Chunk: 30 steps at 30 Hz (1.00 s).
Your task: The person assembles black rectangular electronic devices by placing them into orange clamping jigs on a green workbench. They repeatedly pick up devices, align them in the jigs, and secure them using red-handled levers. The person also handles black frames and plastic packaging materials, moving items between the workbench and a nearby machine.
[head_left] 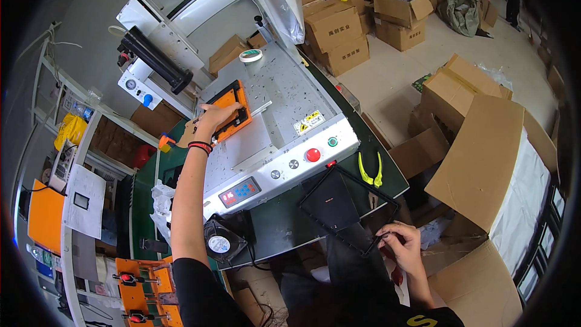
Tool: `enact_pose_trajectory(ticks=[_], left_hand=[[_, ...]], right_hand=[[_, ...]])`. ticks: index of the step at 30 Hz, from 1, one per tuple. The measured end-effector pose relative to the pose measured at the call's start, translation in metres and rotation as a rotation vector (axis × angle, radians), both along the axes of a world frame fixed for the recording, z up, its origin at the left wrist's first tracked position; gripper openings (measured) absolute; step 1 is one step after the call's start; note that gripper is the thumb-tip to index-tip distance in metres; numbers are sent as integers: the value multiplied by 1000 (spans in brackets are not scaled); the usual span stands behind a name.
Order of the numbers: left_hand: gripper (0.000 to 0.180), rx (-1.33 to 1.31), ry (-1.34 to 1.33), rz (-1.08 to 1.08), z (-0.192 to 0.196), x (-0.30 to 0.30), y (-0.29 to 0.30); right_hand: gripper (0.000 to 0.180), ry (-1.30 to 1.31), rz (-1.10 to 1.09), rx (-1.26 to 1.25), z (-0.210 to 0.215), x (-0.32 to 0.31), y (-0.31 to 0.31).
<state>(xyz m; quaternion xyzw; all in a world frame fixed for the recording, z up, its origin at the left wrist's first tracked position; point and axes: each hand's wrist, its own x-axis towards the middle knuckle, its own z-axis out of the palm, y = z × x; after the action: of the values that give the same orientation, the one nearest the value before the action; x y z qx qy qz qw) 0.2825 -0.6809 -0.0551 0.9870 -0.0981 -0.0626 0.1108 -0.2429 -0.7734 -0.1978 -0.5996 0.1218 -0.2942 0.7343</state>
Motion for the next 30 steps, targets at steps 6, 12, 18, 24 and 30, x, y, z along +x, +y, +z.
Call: enact_pose_trajectory(ticks=[6, 12, 18, 24, 30], left_hand=[[113, -299, 282, -104, 59, -53, 18], [91, -1109, 559, -349, 61, -122, 144], [125, -2115, 880, -623, -5, -284, 257], [125, -2583, 880, -724, -91, -338, 284], [123, -2575, 865, -743, -103, -344, 301]], right_hand=[[12, -83, -111, -108, 17, 0, 2], [13, -146, -250, -443, 65, 68, 13], [16, -292, -100, -585, 93, 230, 57], [16, -158, -173, -795, 67, 320, 78], [22, 221, -174, -1015, 99, 337, 94]])
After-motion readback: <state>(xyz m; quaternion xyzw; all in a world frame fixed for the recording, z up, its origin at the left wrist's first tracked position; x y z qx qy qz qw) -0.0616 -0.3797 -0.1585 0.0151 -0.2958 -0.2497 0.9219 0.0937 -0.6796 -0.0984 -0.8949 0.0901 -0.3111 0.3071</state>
